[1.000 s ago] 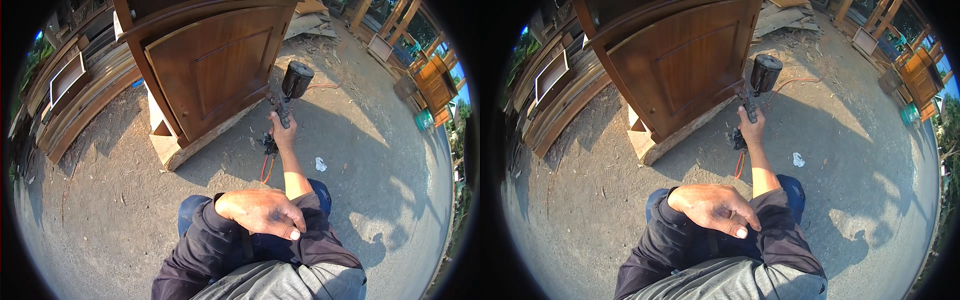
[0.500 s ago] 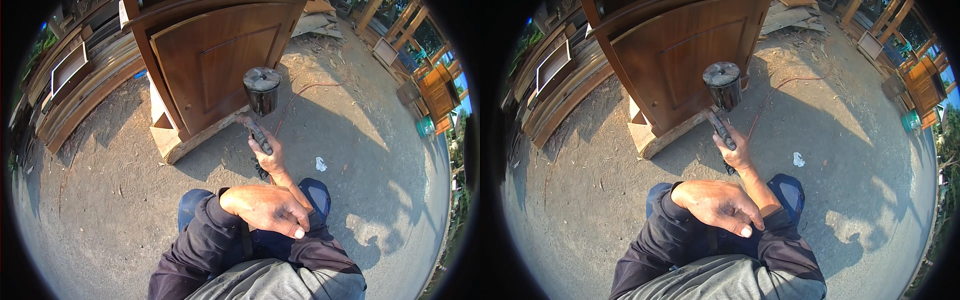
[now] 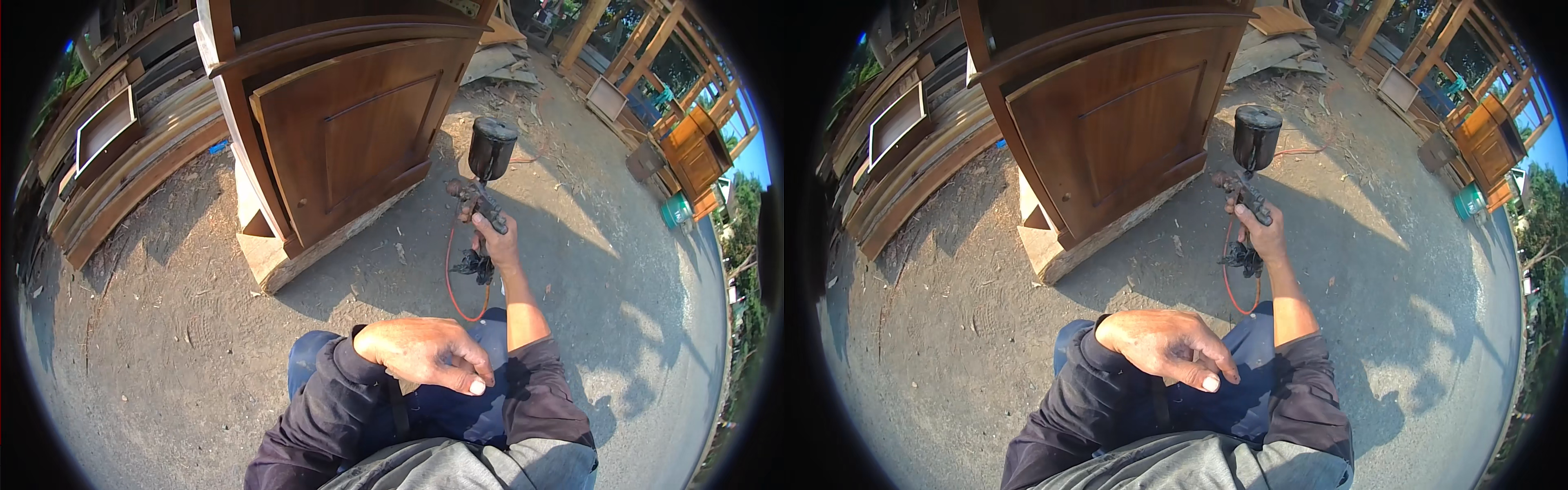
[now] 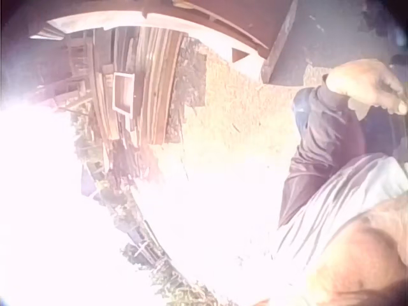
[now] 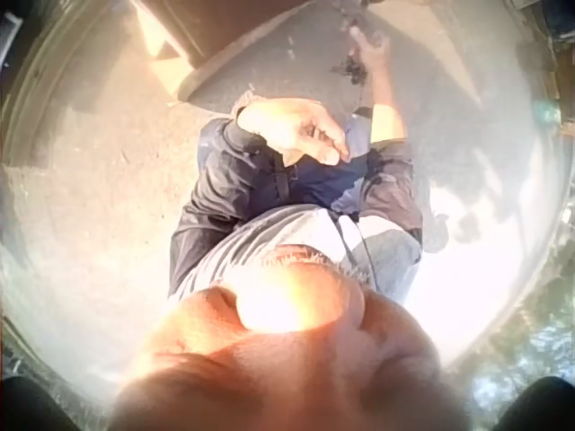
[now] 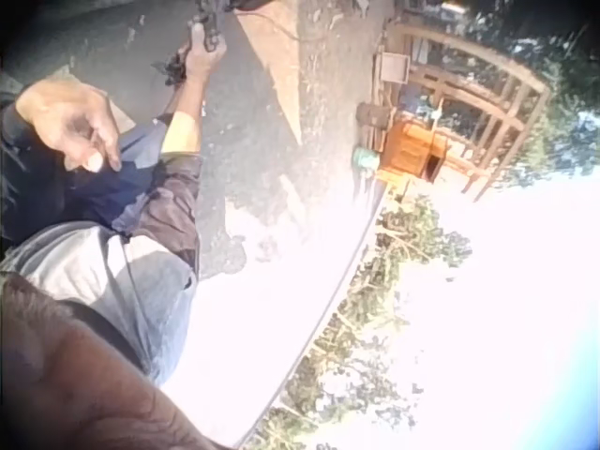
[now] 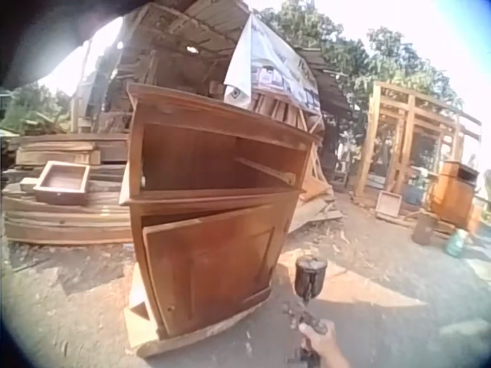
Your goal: The person uses a spray gun to apply a finish to a wooden cabinet, spraying the exterior, inside the door, and the interior shelves.
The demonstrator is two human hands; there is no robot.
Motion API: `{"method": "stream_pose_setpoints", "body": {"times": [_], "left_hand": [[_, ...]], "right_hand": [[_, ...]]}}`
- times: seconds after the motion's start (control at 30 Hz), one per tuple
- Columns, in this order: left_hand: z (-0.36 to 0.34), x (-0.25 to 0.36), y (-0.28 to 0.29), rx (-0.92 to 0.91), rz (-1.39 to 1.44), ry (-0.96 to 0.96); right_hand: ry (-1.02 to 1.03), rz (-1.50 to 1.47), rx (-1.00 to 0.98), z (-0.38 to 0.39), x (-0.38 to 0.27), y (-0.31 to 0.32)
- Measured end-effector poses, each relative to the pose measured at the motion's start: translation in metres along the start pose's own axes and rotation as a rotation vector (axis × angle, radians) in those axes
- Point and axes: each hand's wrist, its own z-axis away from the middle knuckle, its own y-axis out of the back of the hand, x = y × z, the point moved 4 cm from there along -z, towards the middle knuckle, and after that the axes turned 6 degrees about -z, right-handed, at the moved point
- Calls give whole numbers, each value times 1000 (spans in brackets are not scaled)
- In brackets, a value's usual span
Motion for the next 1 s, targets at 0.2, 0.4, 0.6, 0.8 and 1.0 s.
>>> {"method": "stream_pose_setpoints", "body": {"times": [0.2,0.4,0.6,0.8,1.0], "left_hand": [[-4,-2,-2,9,0,34],[-11,-9,-3,20,3,59],[-15,-10,-2,18,-28,66],[-16,-13,-1,6,-25,46],[-10,-15,1,15,-22,44]], "right_hand": [[48,44,40,-81,-36,47],[281,-129,67,-100,-92,16],[262,-131,96,-94,-66,8],[44,121,77,-80,8,10],[-106,157,3,-21,38,8]]}}
